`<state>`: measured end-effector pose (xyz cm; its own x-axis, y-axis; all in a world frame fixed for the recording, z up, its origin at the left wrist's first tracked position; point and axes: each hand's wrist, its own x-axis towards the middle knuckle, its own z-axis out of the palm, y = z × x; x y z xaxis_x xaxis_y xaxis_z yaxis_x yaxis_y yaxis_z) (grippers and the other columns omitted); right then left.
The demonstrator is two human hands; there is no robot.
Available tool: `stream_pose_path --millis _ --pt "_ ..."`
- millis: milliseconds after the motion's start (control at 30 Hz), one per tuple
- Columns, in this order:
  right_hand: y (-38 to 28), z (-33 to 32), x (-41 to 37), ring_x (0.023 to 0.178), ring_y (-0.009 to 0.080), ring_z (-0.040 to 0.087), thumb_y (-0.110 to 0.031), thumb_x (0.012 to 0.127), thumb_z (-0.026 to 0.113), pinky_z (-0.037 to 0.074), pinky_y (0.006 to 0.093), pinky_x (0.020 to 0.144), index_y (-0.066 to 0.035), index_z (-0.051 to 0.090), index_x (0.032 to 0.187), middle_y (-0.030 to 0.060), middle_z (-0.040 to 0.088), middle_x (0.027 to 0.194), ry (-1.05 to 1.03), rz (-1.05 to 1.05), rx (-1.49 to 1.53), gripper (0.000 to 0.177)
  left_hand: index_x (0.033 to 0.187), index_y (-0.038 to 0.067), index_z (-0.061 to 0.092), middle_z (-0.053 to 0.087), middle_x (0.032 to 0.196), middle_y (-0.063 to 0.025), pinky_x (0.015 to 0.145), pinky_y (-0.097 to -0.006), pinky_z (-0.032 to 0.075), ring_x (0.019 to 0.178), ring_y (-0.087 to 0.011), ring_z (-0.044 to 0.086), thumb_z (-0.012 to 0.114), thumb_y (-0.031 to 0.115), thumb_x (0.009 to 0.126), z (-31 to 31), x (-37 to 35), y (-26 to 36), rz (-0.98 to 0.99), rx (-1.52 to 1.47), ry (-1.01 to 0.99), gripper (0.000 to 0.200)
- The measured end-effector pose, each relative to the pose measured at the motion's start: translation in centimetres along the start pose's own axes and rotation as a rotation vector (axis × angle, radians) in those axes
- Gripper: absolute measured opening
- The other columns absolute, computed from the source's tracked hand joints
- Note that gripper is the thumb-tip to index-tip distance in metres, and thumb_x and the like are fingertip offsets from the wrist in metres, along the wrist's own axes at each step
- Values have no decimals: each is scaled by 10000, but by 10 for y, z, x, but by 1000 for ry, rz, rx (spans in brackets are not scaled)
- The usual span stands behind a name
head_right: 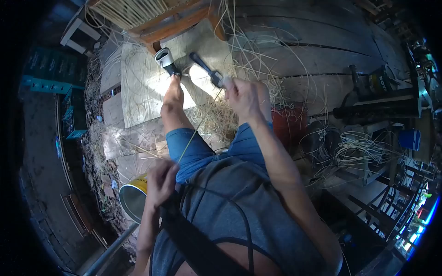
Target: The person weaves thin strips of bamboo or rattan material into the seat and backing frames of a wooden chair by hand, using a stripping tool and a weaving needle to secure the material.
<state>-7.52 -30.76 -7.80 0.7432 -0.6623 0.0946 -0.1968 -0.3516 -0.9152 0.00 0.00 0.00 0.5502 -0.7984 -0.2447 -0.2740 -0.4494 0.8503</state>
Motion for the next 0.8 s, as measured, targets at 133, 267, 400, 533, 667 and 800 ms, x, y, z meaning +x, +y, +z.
stream_pose_path --millis 133,267,400,533,667,800 --pt "-11 -14 19 550 174 599 -276 942 524 456 283 513 -26 632 772 68 601 587 103 33 -75 321 897 -9 607 564 669 -113 564 -294 444 596 -190 571 571 81 877 -35 -51 12 -26 -23 -27 99" --pt "-16 -29 14 563 298 617 -247 926 529 462 352 518 -30 630 808 142 601 608 135 -74 -152 267 948 1 623 640 784 -158 659 -360 497 704 -338 627 601 134 857 -37 -28 -12 -91 207 -188 163" --pt "-41 -6 -8 613 367 605 -215 930 513 444 394 518 -12 612 821 187 594 652 -49 -92 -194 251 1186 -25 537 593 1086 -262 907 -452 428 1035 -433 548 641 361 847 -8 69 -14 309 412 49 524" --pt "-35 9 -26 617 391 590 -206 939 493 429 424 524 -9 588 826 212 572 649 -90 -111 -71 247 1003 -23 580 610 822 -65 652 -277 473 719 -137 571 596 265 924 41 127 20 108 -318 -100 299" --pt "-19 11 -39 575 323 598 -199 944 499 438 399 516 -2 571 817 166 573 606 -87 -139 -57 245 810 -4 575 475 625 38 496 -232 352 575 -48 413 568 212 945 64 136 -2 34 -430 -169 255" --pt "-11 14 -38 541 332 590 -203 927 530 442 409 503 -9 575 775 179 558 581 -74 -162 -186 251 769 -10 550 467 543 -53 466 -286 345 498 -107 411 551 177 944 74 129 -1 199 -125 -4 255"
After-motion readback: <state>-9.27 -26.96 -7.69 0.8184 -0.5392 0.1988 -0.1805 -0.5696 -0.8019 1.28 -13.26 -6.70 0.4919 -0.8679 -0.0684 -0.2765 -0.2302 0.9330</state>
